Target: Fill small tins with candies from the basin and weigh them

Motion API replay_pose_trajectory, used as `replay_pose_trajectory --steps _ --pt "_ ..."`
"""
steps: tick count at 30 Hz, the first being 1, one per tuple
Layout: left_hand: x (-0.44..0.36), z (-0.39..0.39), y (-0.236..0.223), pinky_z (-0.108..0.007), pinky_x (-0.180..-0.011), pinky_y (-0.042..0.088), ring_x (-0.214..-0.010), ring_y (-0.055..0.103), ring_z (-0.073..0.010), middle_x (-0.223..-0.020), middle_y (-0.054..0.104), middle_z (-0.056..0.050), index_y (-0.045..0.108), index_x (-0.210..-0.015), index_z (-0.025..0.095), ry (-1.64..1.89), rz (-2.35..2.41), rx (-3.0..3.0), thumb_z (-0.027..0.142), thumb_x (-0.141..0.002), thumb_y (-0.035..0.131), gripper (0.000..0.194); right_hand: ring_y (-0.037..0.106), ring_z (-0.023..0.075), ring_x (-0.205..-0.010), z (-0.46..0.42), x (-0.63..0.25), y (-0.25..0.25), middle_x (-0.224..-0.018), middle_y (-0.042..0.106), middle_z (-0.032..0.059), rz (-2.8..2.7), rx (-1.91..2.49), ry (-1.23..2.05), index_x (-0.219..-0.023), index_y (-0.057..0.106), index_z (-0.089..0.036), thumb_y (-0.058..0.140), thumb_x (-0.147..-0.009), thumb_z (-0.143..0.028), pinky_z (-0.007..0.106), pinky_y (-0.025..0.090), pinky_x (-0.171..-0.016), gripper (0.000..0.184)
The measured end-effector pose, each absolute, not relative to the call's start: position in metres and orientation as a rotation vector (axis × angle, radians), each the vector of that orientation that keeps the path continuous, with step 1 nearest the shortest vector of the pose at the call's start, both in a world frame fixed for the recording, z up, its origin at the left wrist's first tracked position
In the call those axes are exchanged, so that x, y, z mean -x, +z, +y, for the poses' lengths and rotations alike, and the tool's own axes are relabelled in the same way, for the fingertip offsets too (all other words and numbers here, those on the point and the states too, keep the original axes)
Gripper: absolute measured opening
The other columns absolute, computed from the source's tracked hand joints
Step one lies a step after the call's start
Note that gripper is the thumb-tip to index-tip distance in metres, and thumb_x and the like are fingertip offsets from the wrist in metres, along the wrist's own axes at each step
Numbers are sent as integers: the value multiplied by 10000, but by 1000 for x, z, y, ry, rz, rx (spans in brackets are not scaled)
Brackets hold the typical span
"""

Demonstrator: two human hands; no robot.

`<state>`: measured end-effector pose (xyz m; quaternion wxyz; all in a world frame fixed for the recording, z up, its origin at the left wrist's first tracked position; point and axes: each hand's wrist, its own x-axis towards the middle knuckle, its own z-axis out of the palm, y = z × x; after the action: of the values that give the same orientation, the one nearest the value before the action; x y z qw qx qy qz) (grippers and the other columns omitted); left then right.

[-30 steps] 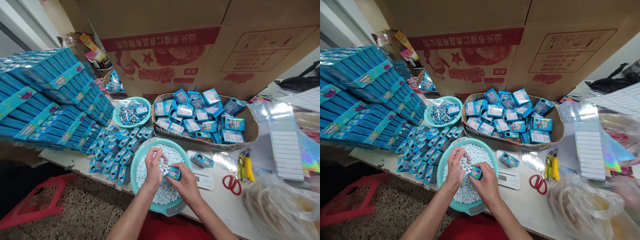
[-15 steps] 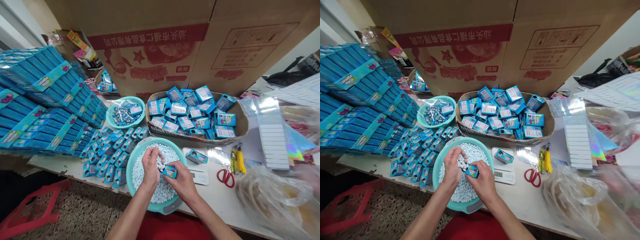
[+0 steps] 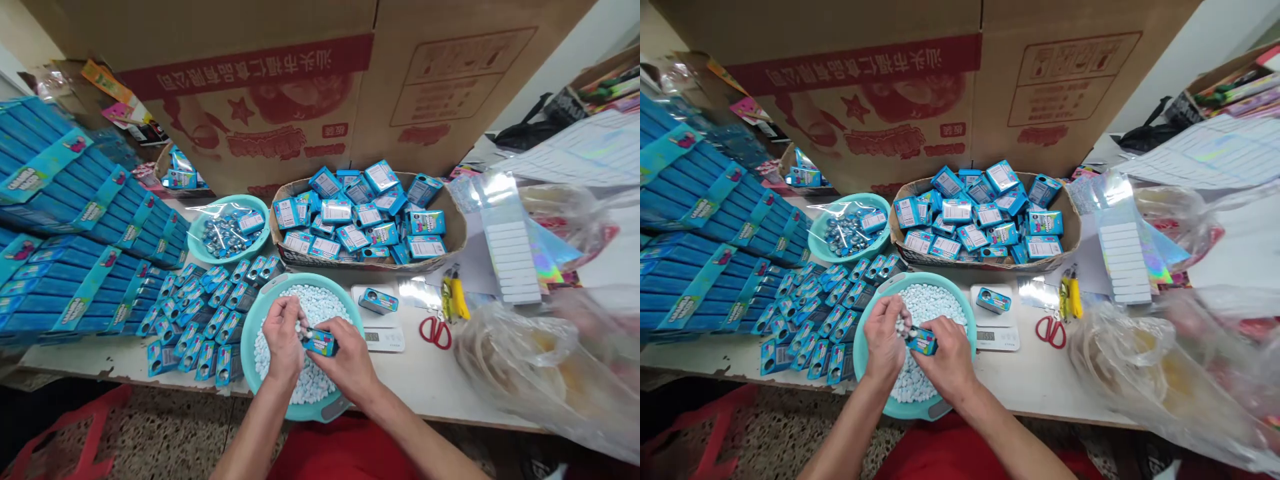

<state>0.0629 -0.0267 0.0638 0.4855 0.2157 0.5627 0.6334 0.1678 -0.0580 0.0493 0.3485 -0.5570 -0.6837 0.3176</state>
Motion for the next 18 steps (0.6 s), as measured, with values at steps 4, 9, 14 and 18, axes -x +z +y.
replay_pose_trajectory --steps 4,9,14,18 --pt "-61 -27 60 -163 -405 333 -428 431 -56 -510 466 65 508 -688 168 1526 1428 -603 380 -694 676 271 586 203 -798 -58 -162 45 -806 637 3 -1791 1496 839 -851 609 -221 706 -633 -182 300 402 -691 241" --pt "-60 -25 54 -155 -345 265 -373 387 -47 -479 452 79 512 -722 168 1502 1439 -648 344 -696 672 239 590 198 -807 -57 -157 39 -817 637 3 -1771 1520 827 -858 612 -230 724 -649 -234 298 391 -699 237" --pt "-66 -23 65 -142 -343 259 -358 369 -39 -445 421 89 496 -698 170 1521 1400 -674 320 -685 689 245 588 195 -805 -54 -159 36 -806 632 -6 -1722 1516 856 -850 613 -234 731 -634 -220 295 408 -699 247" --pt "-57 -20 84 -128 -329 247 -361 344 -21 -478 406 89 469 -665 167 1457 1228 -523 299 -665 722 285 586 188 -808 -59 -171 42 -815 625 -9 -1575 1412 982 -861 614 -230 732 -619 -174 291 438 -712 275"
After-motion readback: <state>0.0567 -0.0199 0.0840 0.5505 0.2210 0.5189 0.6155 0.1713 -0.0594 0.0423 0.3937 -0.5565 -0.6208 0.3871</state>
